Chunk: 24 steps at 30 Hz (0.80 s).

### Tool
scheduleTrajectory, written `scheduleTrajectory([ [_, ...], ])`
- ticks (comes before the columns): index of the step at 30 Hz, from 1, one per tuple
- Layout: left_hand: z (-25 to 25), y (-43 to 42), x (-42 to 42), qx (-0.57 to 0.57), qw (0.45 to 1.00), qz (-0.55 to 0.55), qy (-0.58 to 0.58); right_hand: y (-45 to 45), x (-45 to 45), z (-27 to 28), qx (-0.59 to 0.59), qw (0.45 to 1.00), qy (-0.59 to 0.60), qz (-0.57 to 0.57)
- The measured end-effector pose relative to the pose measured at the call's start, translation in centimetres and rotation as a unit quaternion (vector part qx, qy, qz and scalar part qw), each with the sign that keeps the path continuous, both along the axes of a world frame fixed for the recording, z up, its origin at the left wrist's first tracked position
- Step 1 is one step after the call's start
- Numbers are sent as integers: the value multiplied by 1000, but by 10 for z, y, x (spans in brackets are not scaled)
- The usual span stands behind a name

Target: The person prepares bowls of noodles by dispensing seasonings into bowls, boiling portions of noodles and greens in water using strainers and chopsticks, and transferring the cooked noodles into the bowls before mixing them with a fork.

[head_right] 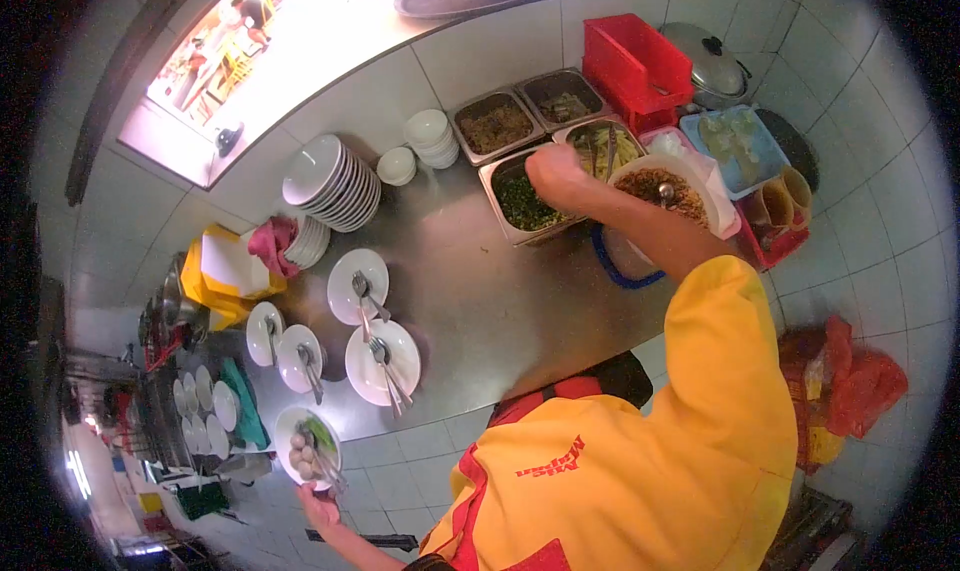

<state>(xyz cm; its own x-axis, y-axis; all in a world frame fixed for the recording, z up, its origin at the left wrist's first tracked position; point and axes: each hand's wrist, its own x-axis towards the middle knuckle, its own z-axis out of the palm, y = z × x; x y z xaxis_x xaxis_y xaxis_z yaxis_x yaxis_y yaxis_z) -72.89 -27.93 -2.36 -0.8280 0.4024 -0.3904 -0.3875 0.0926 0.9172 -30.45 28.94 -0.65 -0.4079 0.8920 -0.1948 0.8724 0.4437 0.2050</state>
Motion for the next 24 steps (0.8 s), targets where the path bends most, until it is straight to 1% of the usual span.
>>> scheduleTrajectory([
  [1,-3,3,6,14,1000,-23,13,-8,-9,-6,-40,999,20,12],
  [2,-5,8,11,14,1000,-20,15,-12,-15,-13,-80,996,39,23],
  [3,-6,16,17,17,999,-32,3,-12,-18,-19,-79,996,41,25],
  [5,1,40,40,19,999,-42,-7,-9,-26,-35,-165,986,-7,-25],
  [7,23,76,77,8,996,-79,-41,5,-27,-52,-172,985,-12,-21],
  [8,27,93,91,10,996,-74,-41,12,-26,-55,-178,984,-20,-20],
  [9,31,108,105,42,992,-99,-61,7,-23,-46,-184,983,24,-13],
  [10,32,122,117,73,986,-125,-81,2,-22,-45,-184,983,22,-12],
  [12,31,146,137,79,981,-156,-86,-4,-21,-43,-67,990,120,22],
  [14,21,166,147,94,965,-218,-109,-8,-26,-54,-66,988,134,31],
  [15,17,176,154,96,966,-216,-108,-9,-28,-58,-65,986,150,37],
  [16,15,186,161,103,960,-235,-116,-13,-28,-54,-64,986,151,37],
  [18,16,205,172,116,948,-271,-124,-17,-28,-42,-131,982,133,32],
  [19,10,214,174,126,942,-284,-129,-18,-25,-33,-130,982,133,31],
  [21,-2,230,177,135,936,-296,-136,-18,-13,-17,-64,985,159,2],
  [23,-6,245,181,123,928,-331,-123,-8,1,-10,-58,982,178,-35],
  [24,-6,252,184,125,928,-327,-126,-6,8,-4,-53,979,189,-55],
])
